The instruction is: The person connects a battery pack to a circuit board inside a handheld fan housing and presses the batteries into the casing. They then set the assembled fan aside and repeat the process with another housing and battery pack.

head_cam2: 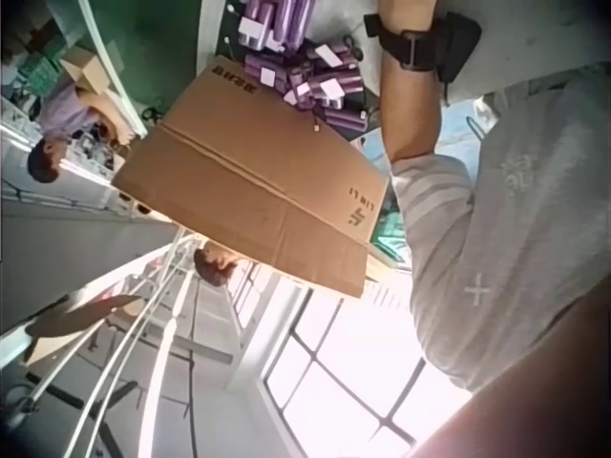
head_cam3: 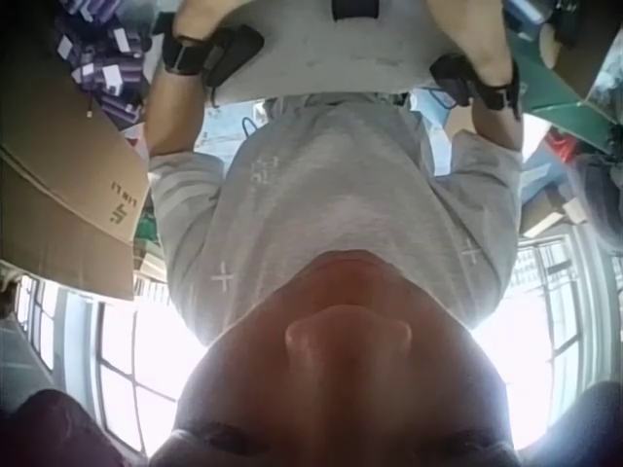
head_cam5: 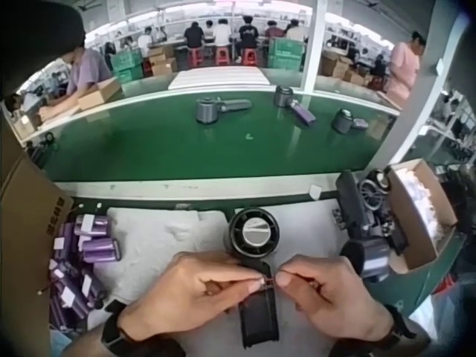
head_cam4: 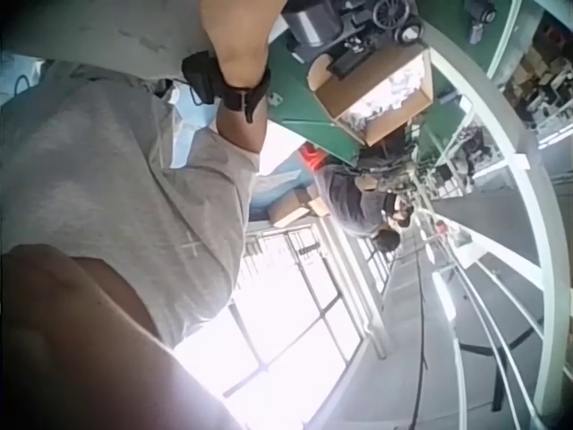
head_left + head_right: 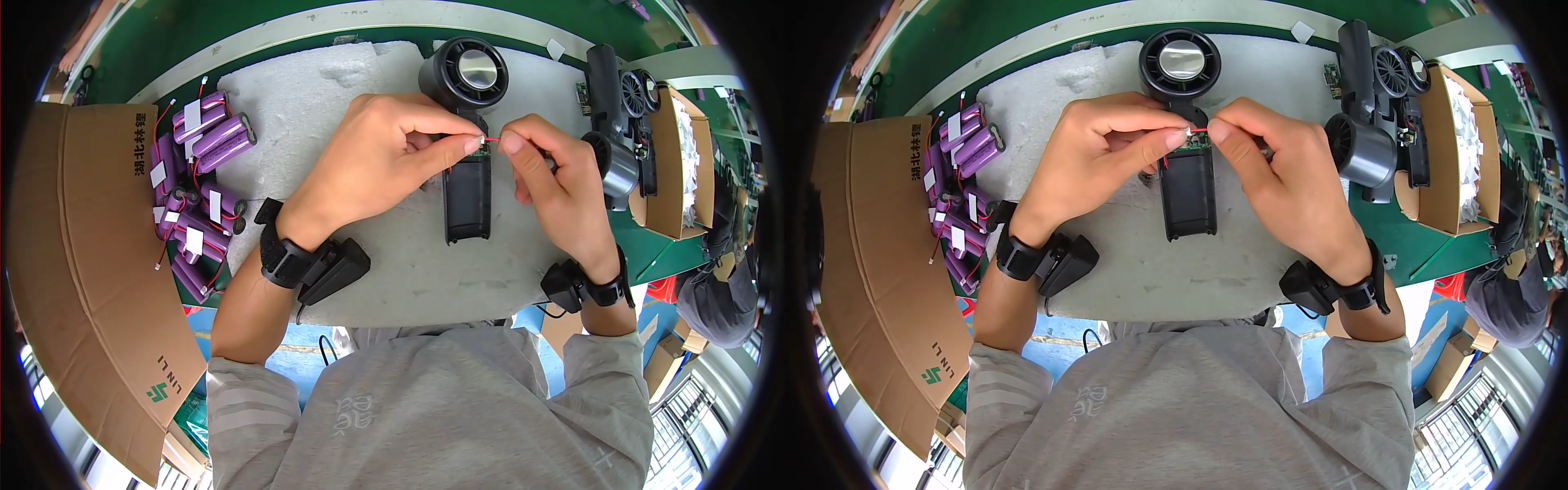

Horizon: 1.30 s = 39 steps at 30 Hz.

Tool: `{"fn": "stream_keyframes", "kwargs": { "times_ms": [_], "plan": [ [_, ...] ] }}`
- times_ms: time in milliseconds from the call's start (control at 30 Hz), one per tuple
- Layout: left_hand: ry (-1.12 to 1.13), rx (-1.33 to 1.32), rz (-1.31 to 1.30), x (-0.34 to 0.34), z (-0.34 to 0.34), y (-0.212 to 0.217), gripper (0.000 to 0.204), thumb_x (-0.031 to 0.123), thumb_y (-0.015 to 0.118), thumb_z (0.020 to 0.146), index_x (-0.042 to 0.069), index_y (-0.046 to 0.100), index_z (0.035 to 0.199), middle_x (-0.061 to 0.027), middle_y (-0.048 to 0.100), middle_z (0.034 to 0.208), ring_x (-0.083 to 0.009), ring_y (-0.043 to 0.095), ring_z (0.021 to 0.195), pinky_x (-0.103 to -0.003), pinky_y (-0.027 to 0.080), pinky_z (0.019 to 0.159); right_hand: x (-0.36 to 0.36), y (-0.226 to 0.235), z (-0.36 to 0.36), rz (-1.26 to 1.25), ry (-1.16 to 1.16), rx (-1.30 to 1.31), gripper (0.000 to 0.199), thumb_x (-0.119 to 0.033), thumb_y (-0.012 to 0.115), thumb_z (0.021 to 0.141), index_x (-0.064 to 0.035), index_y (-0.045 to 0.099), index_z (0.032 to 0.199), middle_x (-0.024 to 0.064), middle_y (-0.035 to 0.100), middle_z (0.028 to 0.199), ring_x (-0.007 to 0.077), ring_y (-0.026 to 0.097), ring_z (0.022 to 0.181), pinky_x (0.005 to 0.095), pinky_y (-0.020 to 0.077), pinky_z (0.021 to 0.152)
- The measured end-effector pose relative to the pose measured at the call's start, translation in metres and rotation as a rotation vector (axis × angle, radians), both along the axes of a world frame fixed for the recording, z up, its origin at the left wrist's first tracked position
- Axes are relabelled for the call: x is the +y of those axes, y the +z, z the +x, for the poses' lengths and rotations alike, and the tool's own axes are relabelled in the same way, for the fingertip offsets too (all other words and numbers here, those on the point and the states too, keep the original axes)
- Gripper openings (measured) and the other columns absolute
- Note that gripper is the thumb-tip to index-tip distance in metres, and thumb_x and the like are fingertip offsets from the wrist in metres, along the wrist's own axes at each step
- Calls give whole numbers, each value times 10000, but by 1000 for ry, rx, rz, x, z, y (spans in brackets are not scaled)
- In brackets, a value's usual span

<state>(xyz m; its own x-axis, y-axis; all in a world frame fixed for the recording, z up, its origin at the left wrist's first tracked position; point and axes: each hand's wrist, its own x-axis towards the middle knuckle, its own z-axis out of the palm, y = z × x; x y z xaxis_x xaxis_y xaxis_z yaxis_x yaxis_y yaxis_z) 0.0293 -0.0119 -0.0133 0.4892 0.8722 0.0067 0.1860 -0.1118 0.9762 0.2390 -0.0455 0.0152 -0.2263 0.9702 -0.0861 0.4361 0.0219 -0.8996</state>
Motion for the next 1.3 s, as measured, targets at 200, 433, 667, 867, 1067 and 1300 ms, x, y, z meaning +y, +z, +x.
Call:
{"fn": "stream_keyframes", "kwargs": {
  "times_ms": [200,433,667,867,1067,1300],
  "plan": [
    [-21,-30,-61,3,-1,-5,139,68,662,910,-5,710,1017,-52,668,889,-86,626,731,-227,528,613,2,-6,0,42,102,-142,170,-137,569,955,1,585,857,107,518,656,220,475,524,312,374,499],
    [-23,4,62,31,19,35,124,79,692,873,9,716,972,-70,651,798,-109,613,651,-251,493,571,23,26,17,301,157,-253,90,-83,606,918,-3,607,876,128,559,674,236,533,553,314,412,507],
    [47,74,210,29,35,68,127,64,714,838,11,716,953,-89,633,774,-133,610,624,-263,487,558,23,51,23,410,-19,-214,49,-78,662,879,-43,651,913,113,579,732,277,587,596,339,462,531],
    [86,58,77,25,41,81,136,54,718,831,11,721,960,-89,641,799,-148,649,676,-248,525,601,25,58,32,537,26,-301,70,-87,680,866,-49,664,923,92,580,774,282,586,577,359,468,511],
    [26,44,85,24,39,78,193,13,718,815,23,718,1008,-82,650,858,-151,673,731,-250,544,631,19,52,29,473,42,-320,44,-73,669,864,-36,646,867,107,552,737,291,555,552,379,445,491],
    [-24,28,-89,18,31,62,245,-20,719,806,32,710,1045,-81,651,913,-121,668,765,-247,540,645,16,38,29,427,126,-273,104,-90,625,894,-18,620,819,119,535,718,286,544,542,348,422,478]
  ]
}}
